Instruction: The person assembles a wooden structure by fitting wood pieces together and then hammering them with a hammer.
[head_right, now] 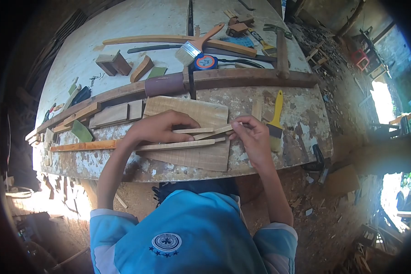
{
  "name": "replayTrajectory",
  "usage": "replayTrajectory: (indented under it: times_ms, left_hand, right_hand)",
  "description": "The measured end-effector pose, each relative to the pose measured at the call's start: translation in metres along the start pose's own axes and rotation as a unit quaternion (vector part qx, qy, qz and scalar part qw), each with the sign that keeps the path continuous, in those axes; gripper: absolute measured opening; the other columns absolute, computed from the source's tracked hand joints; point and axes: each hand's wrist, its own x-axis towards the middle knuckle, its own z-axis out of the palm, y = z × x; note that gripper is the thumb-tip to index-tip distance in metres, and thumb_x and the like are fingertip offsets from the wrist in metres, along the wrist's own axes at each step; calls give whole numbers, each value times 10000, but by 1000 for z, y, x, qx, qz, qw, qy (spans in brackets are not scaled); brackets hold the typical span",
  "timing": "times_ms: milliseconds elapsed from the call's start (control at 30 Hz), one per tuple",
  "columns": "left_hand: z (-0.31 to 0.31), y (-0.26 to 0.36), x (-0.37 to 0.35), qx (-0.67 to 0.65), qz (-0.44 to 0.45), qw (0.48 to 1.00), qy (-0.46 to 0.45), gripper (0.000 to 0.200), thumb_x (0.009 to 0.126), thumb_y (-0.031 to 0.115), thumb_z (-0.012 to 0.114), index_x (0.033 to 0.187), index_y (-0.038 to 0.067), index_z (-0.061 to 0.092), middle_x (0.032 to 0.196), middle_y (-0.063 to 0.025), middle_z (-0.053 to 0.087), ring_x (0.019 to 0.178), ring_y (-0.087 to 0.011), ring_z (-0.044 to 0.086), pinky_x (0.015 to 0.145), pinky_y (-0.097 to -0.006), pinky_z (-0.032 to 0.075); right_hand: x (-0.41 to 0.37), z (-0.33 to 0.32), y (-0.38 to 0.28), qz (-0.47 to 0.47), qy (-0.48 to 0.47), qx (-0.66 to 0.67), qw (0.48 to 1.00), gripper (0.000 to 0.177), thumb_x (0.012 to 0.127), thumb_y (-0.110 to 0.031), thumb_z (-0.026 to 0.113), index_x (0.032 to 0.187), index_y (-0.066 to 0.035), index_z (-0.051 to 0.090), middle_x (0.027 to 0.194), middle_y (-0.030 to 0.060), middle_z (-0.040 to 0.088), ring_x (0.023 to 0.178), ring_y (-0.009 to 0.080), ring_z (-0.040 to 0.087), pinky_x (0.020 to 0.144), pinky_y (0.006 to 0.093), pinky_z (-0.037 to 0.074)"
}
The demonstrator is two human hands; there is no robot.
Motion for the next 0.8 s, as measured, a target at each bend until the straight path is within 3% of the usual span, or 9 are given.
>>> replayTrajectory:
  times_ms: [100, 200, 333, 467, 567, 633, 800]
  left_hand:
    - [2, 1, 1, -8, 13, 1000, 16, 410, 828, 288, 669, 1113, 2, 606, 1020, -152, 653, 964, -263, 617, 861, -360, 462]
    - [-1, 0, -1, 23, 18, 999, 22, 421, 829, 328, 660, 1097, 7, 611, 999, -144, 653, 937, -260, 616, 834, -361, 465]
    - [-5, 3, 1, 42, 35, 998, 34, 443, 832, 379, 647, 1085, 18, 613, 961, -126, 644, 893, -248, 607, 785, -362, 472]
    - [-11, 10, -20, 5, -2, 996, 88, 451, 828, 397, 649, 1087, 31, 610, 919, -102, 631, 862, -212, 600, 718, -328, 475]
    - [-13, 18, -36, 13, -4, 986, 167, 393, 875, 346, 604, 1097, 22, 603, 945, -116, 623, 864, -217, 604, 733, -328, 473]
    - [-10, 14, -46, 6, 31, 970, 239, 349, 885, 289, 585, 1139, 50, 596, 976, -83, 626, 897, -203, 604, 726, -319, 474]
    - [5, 25, -48, 34, 87, 959, 267, 350, 856, 274, 619, 1125, 49, 613, 997, -104, 621, 904, -237, 606, 767, -344, 478]
  right_hand:
    - [8, -2, -8, -41, 78, -60, 994, 119, 896, -86, 593, 981, -3, 586, 887, 83, 623, 772, 141, 631, 677, 249, 528]
    - [28, -21, -6, -64, 181, 2, 981, 129, 879, -76, 617, 952, 23, 579, 893, 88, 619, 727, 150, 636, 686, 250, 518]
    - [36, -8, 1, -91, 115, -60, 987, 127, 885, -80, 609, 954, 20, 571, 875, 91, 612, 745, 158, 643, 667, 251, 514]
    - [32, 1, -14, -126, 189, -114, 967, 120, 902, -75, 577, 970, 21, 555, 816, 99, 599, 681, 144, 625, 616, 249, 510]
    - [19, -4, -37, -207, 192, -72, 957, 106, 911, -64, 551, 978, 19, 550, 779, 93, 589, 634, 134, 605, 566, 247, 504]
    - [11, -6, -46, -244, 109, -60, 962, 81, 887, -32, 567, 940, 29, 559, 823, 112, 580, 609, 138, 594, 520, 247, 501]
    - [11, 9, -42, -213, -42, -61, 974, 85, 832, 27, 606, 899, 56, 565, 905, 147, 565, 610, 151, 602, 501, 243, 509]
